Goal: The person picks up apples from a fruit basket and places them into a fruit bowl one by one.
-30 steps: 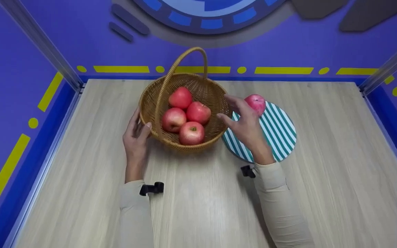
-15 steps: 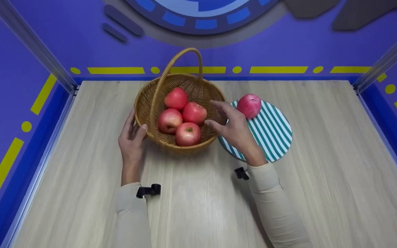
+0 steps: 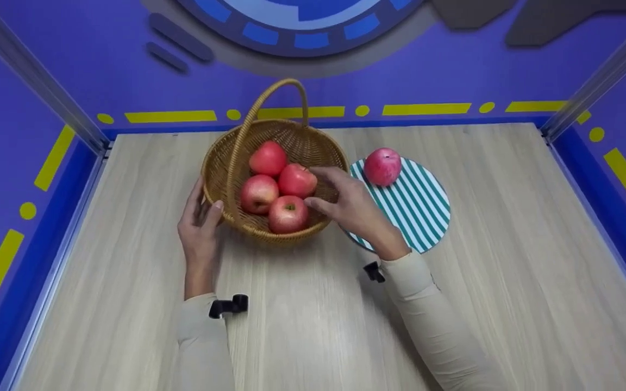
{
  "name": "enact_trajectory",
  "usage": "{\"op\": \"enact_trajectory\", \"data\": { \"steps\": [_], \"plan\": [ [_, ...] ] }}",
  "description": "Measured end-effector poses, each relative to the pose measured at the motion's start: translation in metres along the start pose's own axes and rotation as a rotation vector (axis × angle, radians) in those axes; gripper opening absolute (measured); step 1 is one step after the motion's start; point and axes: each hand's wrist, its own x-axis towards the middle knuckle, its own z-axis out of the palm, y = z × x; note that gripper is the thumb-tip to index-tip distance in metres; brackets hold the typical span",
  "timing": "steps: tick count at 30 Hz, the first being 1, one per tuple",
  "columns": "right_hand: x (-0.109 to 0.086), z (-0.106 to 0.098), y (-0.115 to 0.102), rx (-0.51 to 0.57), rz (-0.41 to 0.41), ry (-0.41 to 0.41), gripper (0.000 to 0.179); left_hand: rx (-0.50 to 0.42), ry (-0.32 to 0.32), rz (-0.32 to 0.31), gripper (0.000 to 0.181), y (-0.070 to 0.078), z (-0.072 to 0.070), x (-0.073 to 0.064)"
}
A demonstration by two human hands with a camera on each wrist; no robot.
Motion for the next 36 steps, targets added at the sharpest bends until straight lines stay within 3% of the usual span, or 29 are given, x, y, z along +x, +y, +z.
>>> {"op": "enact_trajectory", "data": {
  "steps": [6, 13, 21, 30, 36],
  "plan": [
    [0.009, 0.001, -0.006, -0.064, -0.005, -0.159, 0.063, 0.008, 0.002, -0.001, 0.06, 0.0, -0.001, 0.0],
    [0.016, 0.007, -0.01, -0.184, -0.007, -0.284, 0.06, 0.017, 0.012, -0.009, 0.06, 0.002, -0.002, -0.001],
    [0.021, 0.013, -0.013, -0.283, -0.007, -0.326, 0.062, 0.013, -0.009, 0.013, 0.061, 0.001, 0.0, 0.0],
    [0.025, 0.02, -0.011, -0.347, -0.037, -0.346, 0.041, -0.017, -0.009, 0.013, 0.06, 0.005, 0.002, 0.001],
    [0.027, 0.026, -0.007, -0.352, -0.048, -0.371, 0.038, -0.014, -0.013, 0.016, 0.061, 0.005, 0.003, 0.001]
  ]
}}
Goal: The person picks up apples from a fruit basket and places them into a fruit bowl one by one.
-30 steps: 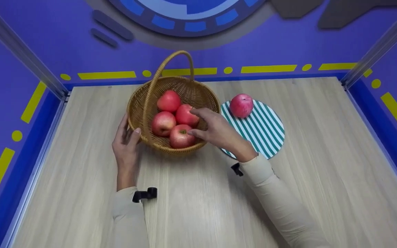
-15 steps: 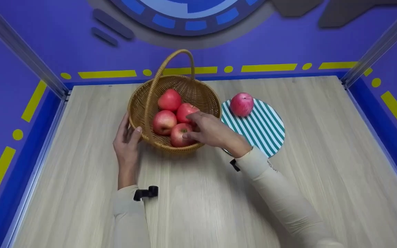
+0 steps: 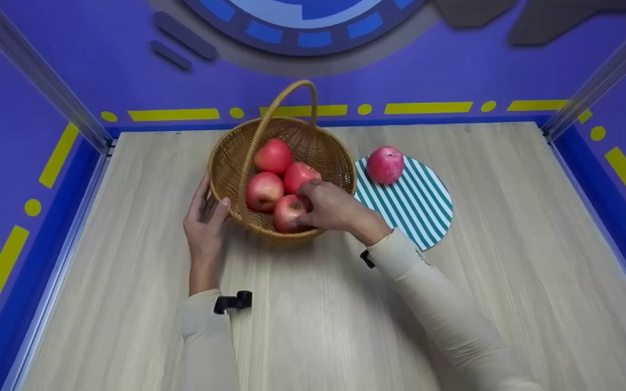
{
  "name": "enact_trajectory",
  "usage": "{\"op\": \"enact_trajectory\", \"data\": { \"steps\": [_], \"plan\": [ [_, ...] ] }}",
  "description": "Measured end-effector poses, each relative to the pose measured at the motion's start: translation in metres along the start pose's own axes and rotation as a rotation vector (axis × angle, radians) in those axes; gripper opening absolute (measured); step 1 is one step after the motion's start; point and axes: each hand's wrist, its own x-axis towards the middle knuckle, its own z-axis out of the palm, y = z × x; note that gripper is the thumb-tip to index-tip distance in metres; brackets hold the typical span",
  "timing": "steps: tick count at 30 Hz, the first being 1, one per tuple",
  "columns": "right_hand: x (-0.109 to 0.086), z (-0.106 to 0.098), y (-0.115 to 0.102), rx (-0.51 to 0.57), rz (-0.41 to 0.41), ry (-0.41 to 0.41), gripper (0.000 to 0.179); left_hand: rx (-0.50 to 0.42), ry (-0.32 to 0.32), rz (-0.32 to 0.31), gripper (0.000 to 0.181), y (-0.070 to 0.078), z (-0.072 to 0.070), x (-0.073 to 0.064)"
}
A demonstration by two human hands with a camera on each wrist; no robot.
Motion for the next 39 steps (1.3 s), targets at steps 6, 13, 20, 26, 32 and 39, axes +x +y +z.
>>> {"op": "enact_trajectory", "data": {
  "steps": [6, 13, 20, 26, 32, 39],
  "plan": [
    [0.0, 0.004, 0.002, 0.032, 0.034, -0.016, 0.045, 0.04, -0.009, 0.018, 0.061, -0.001, 0.0, 0.001],
    [0.0, 0.006, 0.003, 0.036, 0.052, -0.027, 0.037, 0.038, -0.012, 0.033, 0.062, -0.002, -0.001, -0.001],
    [-0.002, 0.009, 0.004, 0.025, 0.024, 0.042, 0.037, 0.057, -0.016, 0.038, 0.062, 0.0, -0.001, 0.0],
    [-0.005, 0.011, 0.005, 0.063, -0.001, 0.101, 0.051, 0.047, -0.019, 0.027, 0.062, -0.001, -0.002, 0.001],
    [-0.011, 0.011, 0.003, 0.127, 0.008, 0.147, 0.068, 0.053, -0.019, 0.027, 0.062, -0.002, -0.003, 0.0],
    [-0.017, 0.014, 0.006, 0.223, -0.046, 0.273, 0.072, 0.042, -0.02, 0.03, 0.061, -0.003, -0.003, 0.001]
  ]
}}
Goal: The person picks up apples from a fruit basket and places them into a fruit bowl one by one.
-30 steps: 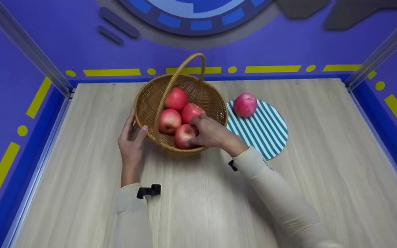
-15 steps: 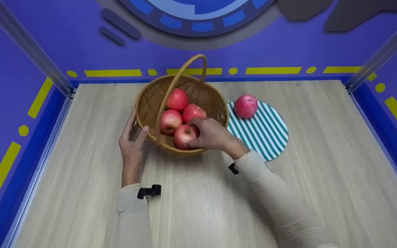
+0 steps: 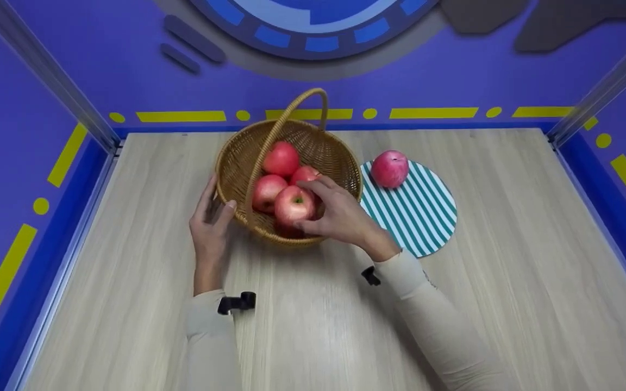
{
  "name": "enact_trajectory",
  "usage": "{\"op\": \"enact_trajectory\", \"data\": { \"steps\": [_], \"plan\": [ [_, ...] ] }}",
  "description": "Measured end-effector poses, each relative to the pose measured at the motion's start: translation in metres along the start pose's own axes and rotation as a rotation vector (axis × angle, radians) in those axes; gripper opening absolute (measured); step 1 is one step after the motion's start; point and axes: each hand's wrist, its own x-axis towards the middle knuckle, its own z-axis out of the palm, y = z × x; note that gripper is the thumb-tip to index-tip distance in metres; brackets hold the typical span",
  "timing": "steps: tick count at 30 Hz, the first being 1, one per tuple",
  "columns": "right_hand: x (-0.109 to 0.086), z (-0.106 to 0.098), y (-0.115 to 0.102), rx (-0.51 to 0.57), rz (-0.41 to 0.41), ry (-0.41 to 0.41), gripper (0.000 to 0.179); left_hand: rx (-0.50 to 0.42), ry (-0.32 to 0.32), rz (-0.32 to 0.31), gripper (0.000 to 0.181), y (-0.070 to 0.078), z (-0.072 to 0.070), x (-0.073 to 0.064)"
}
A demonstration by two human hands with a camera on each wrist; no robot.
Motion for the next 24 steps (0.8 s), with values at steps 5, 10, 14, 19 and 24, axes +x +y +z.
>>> {"op": "enact_trajectory", "data": {
  "steps": [5, 10, 14, 19, 24],
  "plan": [
    [-0.004, 0.001, 0.002, 0.069, -0.074, 0.159, 0.075, -0.019, 0.001, -0.007, 0.06, 0.0, 0.0, 0.001],
    [-0.006, 0.0, 0.003, 0.131, -0.098, 0.244, 0.076, 0.0, 0.008, -0.013, 0.059, 0.0, -0.001, 0.0],
    [-0.01, 0.0, 0.003, 0.152, -0.072, 0.275, 0.077, 0.02, 0.017, -0.011, 0.059, -0.001, -0.001, 0.0],
    [-0.014, 0.001, 0.004, 0.164, -0.064, 0.327, 0.079, 0.037, 0.03, -0.013, 0.059, -0.001, -0.001, 0.0],
    [-0.017, 0.0, 0.006, 0.179, -0.056, 0.373, 0.082, 0.018, 0.036, -0.021, 0.06, -0.002, 0.0, 0.001]
  ]
}}
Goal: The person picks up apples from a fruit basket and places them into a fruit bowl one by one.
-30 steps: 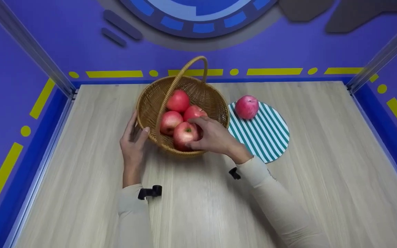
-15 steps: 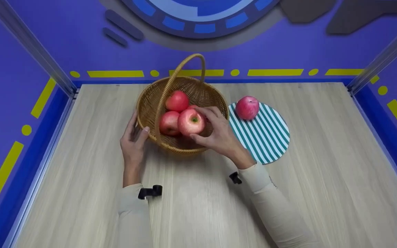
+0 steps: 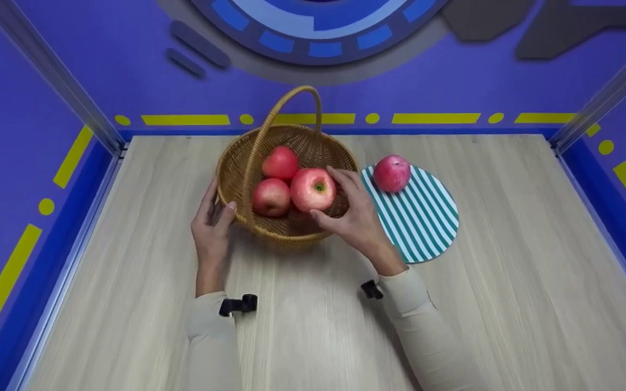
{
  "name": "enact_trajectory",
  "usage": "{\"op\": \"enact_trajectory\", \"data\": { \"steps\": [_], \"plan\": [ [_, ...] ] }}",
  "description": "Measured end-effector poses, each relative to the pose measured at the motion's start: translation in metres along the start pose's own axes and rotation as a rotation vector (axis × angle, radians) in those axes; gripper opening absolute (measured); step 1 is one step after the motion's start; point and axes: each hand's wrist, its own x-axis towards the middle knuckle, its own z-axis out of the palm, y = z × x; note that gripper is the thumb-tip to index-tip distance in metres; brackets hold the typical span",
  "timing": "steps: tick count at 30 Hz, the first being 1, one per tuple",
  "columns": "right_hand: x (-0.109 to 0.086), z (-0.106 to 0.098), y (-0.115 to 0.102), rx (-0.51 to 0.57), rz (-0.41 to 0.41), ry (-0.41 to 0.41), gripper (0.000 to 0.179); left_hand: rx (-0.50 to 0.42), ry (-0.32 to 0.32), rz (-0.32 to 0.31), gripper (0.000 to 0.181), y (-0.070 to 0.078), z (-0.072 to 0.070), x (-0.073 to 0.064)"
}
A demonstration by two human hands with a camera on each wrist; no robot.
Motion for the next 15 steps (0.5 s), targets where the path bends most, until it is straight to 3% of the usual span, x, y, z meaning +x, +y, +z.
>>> {"op": "enact_trajectory", "data": {
  "steps": [5, 15],
  "plan": [
    [-0.001, -0.003, -0.001, -0.01, 0.031, 0.016, 0.083, -0.023, 0.001, -0.009, 0.061, 0.0, 0.0, -0.001],
    [0.0, -0.013, -0.004, -0.019, 0.004, 0.063, 0.079, -0.048, -0.003, -0.029, 0.061, 0.002, 0.0, -0.001]
  ]
}}
